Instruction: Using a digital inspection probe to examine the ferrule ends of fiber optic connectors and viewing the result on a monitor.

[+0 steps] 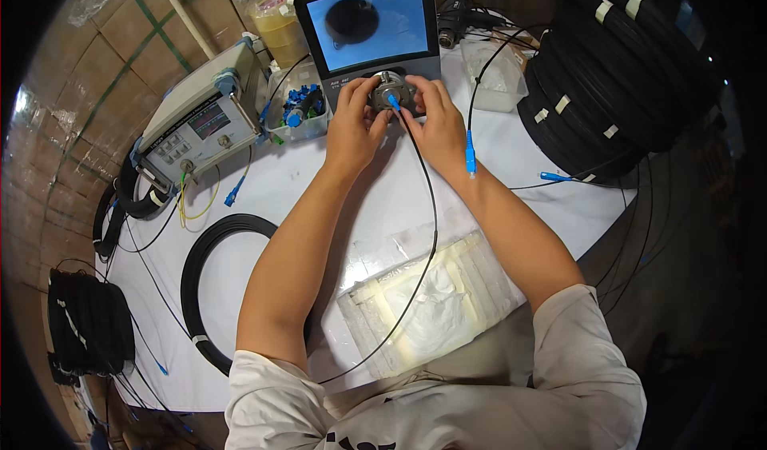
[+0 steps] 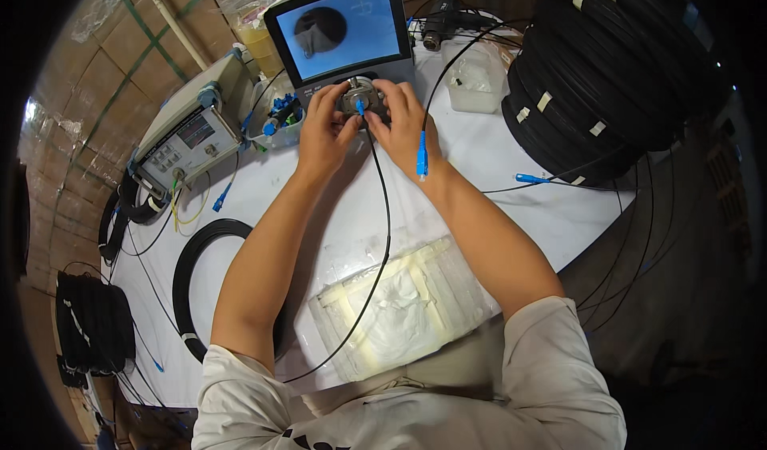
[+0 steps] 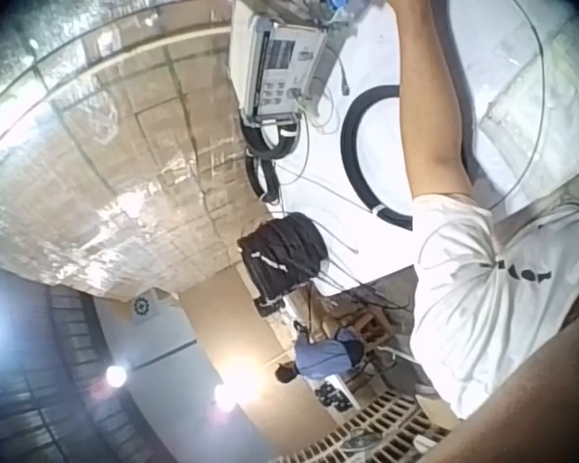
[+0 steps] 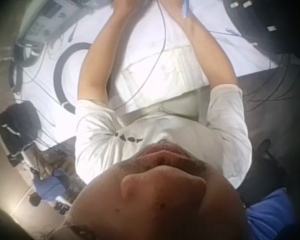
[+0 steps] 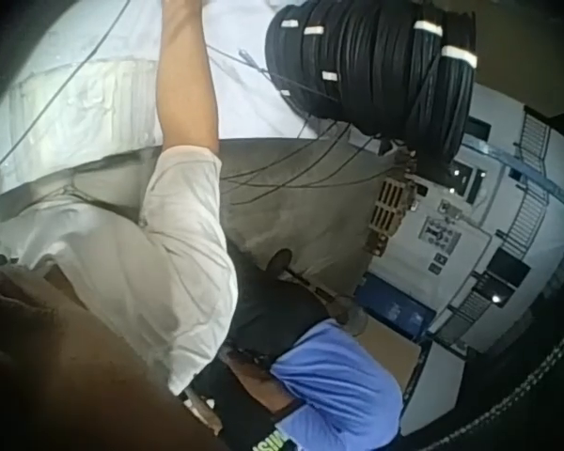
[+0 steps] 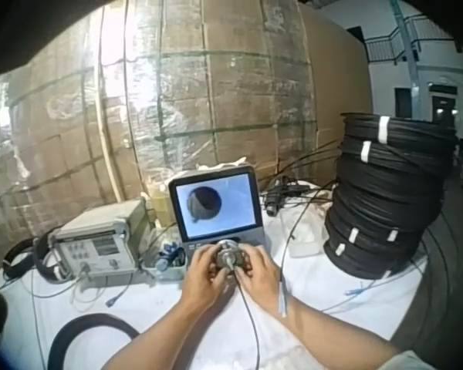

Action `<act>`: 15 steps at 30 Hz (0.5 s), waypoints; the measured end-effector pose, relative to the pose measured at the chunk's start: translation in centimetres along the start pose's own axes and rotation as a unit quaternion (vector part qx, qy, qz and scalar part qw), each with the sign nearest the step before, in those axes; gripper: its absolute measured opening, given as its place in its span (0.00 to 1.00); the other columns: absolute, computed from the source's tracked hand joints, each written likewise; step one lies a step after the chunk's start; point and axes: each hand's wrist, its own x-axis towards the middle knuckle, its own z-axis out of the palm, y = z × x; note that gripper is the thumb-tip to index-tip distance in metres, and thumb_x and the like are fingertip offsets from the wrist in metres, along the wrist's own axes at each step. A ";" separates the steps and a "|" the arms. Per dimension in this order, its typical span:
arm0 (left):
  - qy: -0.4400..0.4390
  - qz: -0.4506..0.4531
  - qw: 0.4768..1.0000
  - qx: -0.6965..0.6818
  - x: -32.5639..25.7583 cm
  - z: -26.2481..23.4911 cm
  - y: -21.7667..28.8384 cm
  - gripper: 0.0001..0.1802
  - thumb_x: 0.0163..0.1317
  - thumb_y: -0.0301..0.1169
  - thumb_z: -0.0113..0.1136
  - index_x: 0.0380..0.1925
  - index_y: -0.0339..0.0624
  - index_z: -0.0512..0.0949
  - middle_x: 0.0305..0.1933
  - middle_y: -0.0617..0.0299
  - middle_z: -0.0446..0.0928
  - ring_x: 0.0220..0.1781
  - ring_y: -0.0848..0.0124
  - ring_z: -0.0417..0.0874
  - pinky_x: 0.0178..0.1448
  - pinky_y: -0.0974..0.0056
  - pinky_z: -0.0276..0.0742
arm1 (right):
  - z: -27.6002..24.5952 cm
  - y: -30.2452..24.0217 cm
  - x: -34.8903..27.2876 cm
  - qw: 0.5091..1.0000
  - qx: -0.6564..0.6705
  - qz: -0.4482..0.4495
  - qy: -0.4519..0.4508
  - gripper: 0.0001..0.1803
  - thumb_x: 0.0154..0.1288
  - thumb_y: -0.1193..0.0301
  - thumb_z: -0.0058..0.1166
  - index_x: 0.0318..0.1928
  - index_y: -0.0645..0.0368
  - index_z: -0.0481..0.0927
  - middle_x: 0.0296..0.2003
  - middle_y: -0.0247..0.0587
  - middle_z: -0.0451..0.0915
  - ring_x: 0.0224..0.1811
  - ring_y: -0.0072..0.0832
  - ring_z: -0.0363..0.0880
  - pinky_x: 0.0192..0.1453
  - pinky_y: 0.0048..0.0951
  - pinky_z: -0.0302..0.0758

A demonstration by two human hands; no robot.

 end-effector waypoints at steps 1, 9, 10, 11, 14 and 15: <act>0.002 0.001 1.000 0.000 0.0 0.0 -0.2 0.33 0.63 0.22 0.72 0.69 0.45 0.75 0.66 0.59 0.74 0.39 0.71 0.83 0.46 0.65 0.85 | 0.1 0.2 0.0 1.000 -0.008 -0.004 -0.005 0.28 0.63 0.77 0.69 0.63 0.57 0.77 0.48 0.47 0.79 0.44 0.45 0.86 0.44 0.45 0.84; 0.004 0.003 1.000 -0.004 0.1 0.1 0.2 0.33 0.61 0.23 0.72 0.68 0.45 0.76 0.64 0.60 0.76 0.40 0.68 0.84 0.46 0.64 0.85 | 0.9 0.9 -0.6 0.998 0.022 0.053 -0.026 0.30 0.64 0.77 0.69 0.66 0.58 0.75 0.50 0.47 0.79 0.44 0.43 0.85 0.47 0.41 0.83; 0.006 0.003 1.000 -0.003 0.1 0.0 0.2 0.33 0.61 0.23 0.72 0.68 0.45 0.76 0.64 0.60 0.76 0.40 0.68 0.84 0.46 0.64 0.85 | 0.9 0.7 -0.6 0.999 0.023 0.044 -0.017 0.30 0.65 0.78 0.69 0.66 0.58 0.75 0.51 0.47 0.79 0.44 0.42 0.85 0.47 0.40 0.83; 0.002 0.001 1.000 0.003 0.0 -0.1 0.2 0.33 0.61 0.23 0.72 0.68 0.45 0.75 0.65 0.60 0.75 0.40 0.67 0.84 0.46 0.63 0.85 | 0.9 0.6 -0.6 0.999 0.024 0.036 -0.008 0.30 0.65 0.78 0.68 0.66 0.58 0.74 0.51 0.47 0.79 0.44 0.42 0.85 0.47 0.39 0.83; 0.007 0.015 1.000 0.019 0.0 -0.2 0.3 0.34 0.62 0.24 0.72 0.69 0.44 0.75 0.65 0.59 0.75 0.40 0.66 0.85 0.47 0.62 0.85 | 0.8 -0.2 -0.5 0.999 0.026 0.043 -0.001 0.30 0.65 0.78 0.68 0.67 0.58 0.74 0.51 0.47 0.79 0.44 0.40 0.84 0.48 0.38 0.83; 0.013 0.030 0.999 0.027 -0.1 0.0 0.4 0.33 0.62 0.25 0.72 0.69 0.43 0.74 0.65 0.58 0.74 0.41 0.66 0.86 0.47 0.62 0.86 | 0.7 0.0 -0.6 0.999 0.025 0.043 -0.002 0.30 0.65 0.78 0.68 0.67 0.58 0.74 0.51 0.47 0.79 0.44 0.40 0.84 0.48 0.38 0.83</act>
